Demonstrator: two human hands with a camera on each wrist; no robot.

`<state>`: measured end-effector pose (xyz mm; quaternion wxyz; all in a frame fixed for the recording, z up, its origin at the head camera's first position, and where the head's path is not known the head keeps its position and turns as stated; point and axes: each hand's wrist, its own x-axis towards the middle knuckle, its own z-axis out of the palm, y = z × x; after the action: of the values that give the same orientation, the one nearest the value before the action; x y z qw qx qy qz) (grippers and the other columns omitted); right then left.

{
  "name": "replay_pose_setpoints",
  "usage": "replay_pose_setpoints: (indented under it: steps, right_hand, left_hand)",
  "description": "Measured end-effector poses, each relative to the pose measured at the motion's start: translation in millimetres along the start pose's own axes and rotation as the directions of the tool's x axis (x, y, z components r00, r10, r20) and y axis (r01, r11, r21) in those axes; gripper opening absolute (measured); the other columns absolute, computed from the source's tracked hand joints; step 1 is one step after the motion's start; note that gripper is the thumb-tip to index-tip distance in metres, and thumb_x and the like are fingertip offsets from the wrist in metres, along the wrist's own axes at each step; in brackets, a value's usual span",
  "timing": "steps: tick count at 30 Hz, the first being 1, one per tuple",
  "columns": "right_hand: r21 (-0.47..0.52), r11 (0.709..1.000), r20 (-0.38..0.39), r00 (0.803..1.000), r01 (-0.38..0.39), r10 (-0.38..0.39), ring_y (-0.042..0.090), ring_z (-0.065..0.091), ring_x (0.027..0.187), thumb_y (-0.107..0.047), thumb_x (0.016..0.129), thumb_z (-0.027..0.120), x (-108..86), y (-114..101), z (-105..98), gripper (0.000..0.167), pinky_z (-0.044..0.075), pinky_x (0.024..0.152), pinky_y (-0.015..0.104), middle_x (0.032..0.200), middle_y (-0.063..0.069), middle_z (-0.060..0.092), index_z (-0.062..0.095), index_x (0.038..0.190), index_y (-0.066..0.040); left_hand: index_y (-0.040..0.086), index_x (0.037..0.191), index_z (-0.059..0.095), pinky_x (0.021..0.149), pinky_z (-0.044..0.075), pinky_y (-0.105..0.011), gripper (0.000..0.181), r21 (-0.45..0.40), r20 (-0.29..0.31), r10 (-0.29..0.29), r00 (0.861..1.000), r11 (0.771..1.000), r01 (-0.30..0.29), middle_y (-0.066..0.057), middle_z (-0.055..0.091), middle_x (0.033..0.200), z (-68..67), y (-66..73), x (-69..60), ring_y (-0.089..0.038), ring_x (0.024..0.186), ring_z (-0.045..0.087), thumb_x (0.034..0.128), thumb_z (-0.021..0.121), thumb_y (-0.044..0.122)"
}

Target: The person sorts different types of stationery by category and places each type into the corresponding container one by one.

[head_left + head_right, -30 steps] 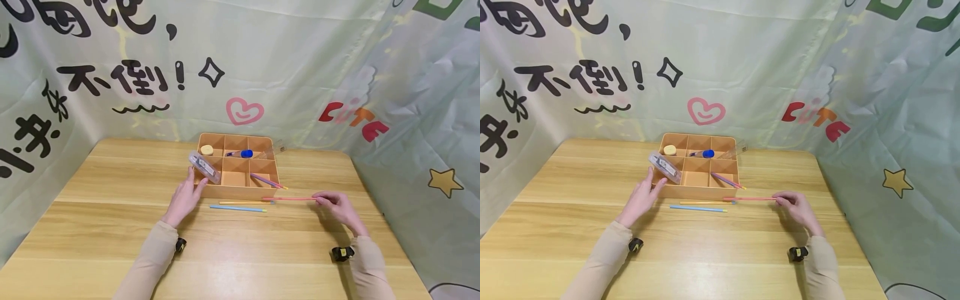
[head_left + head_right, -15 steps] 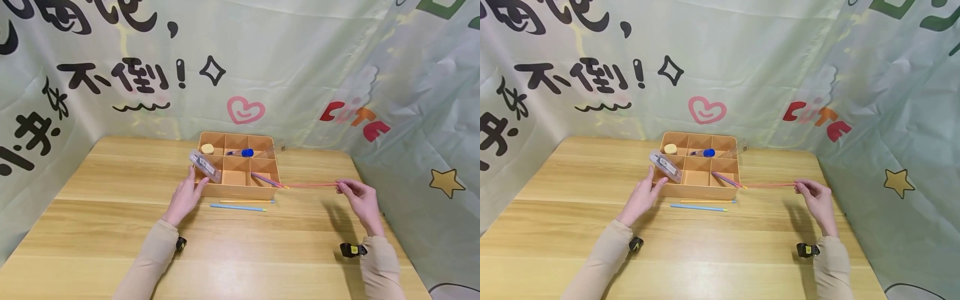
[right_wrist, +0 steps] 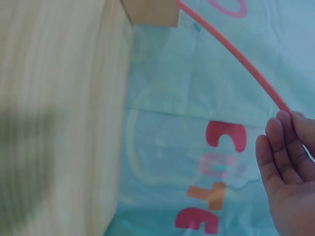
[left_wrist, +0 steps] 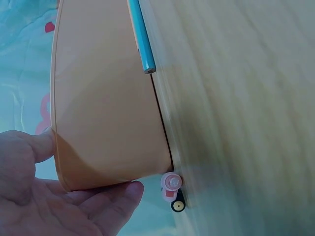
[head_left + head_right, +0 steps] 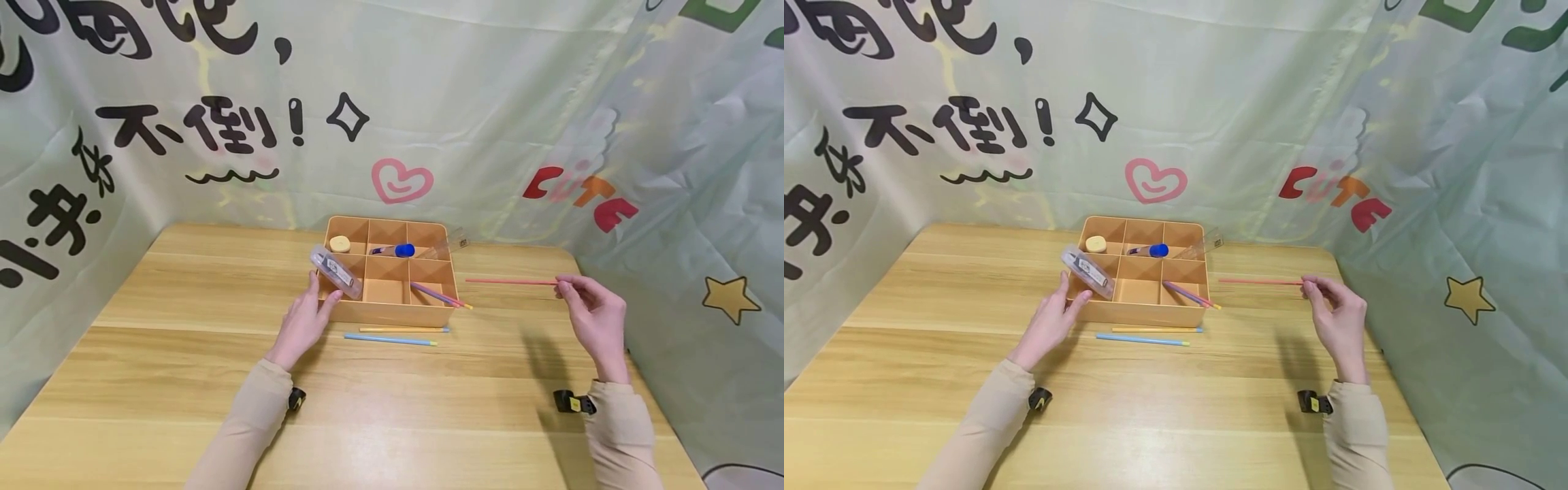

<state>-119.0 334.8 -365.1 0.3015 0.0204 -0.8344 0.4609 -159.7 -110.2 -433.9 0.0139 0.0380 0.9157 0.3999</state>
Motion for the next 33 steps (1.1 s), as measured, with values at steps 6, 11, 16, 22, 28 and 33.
replay_pose_setpoints:
  steps: [6,11,16,22,28,33]
  right_hand:
    - [0.053,0.99,-0.036,0.991,0.13,-0.128,-0.009,0.064,0.077,0.009,0.092,0.064,0.3,-14,6,0.013,0.05,0.077,0.003,0.083,-0.026,0.068,0.072,0.101,0.014]
    - [0.092,0.967,-0.037,0.971,0.238,-0.236,-0.007,0.065,0.079,0.015,0.089,0.063,0.1,-18,13,0.013,0.051,0.079,0.005,0.088,-0.023,0.069,0.071,0.1,0.016]
    - [0.071,0.946,-0.033,0.948,0.317,-0.315,-0.009,0.065,0.083,0.02,0.085,0.065,1.0,-23,21,0.017,0.051,0.082,0.006,0.09,-0.019,0.07,0.073,0.099,0.014]
    - [-0.045,0.914,-0.011,0.915,0.403,-0.404,-0.013,0.059,0.086,0.02,0.08,0.07,1.0,-26,35,0.023,0.045,0.081,0.004,0.082,0.016,0.074,0.076,0.098,0.007]
    - [-0.09,0.879,0.029,0.883,0.469,-0.468,-0.015,0.055,0.086,0.017,0.079,0.073,0.3,-29,48,0.022,0.043,0.079,0.004,0.084,0.019,0.075,0.077,0.097,0.005]
    - [-0.098,0.858,0.054,0.863,0.505,-0.502,-0.005,0.063,0.082,0.017,0.079,0.074,-0.4,-27,57,0.023,0.044,0.079,0.003,0.085,0.018,0.076,0.077,0.098,0.004]
  left_hand:
    - [-0.008,0.158,0.005,0.111,0.039,-0.064,0.084,-0.002,0.001,0.0,1.0,1.0,0.0,-0.032,0.029,0.159,-0.5,1.3,-0.2,-0.051,0.142,0.038,0.1064,0.042,0.047]
    - [-0.008,0.158,0.004,0.112,0.038,-0.064,0.084,-0.012,0.007,-0.003,1.0,1.0,0.003,-0.032,0.028,0.159,-1.3,3.1,-1.6,-0.051,0.142,0.037,0.1067,0.043,0.046]
    - [-0.008,0.158,0.004,0.113,0.036,-0.064,0.084,-0.012,0.003,-0.005,1.0,1.0,0.005,-0.032,0.028,0.159,-1.6,3.1,-2.6,-0.051,0.143,0.036,0.1067,0.042,0.047]
    - [-0.007,0.158,0.005,0.114,0.035,-0.064,0.084,-0.018,-0.001,-0.011,1.0,1.0,0.011,-0.032,0.028,0.159,-1.3,2.9,-2.6,-0.05,0.144,0.035,0.1064,0.042,0.047]
    - [-0.008,0.158,0.004,0.113,0.037,-0.063,0.084,-0.012,0.002,-0.01,1.0,1.0,0.01,-0.032,0.028,0.159,-1.6,1.9,-2.3,-0.05,0.142,0.037,0.1066,0.042,0.047]
    - [-0.007,0.158,0.003,0.113,0.038,-0.064,0.085,-0.007,0.001,-0.009,1.0,1.0,0.009,-0.032,0.029,0.159,-1.4,1.6,-1.6,-0.05,0.142,0.038,0.1064,0.042,0.047]
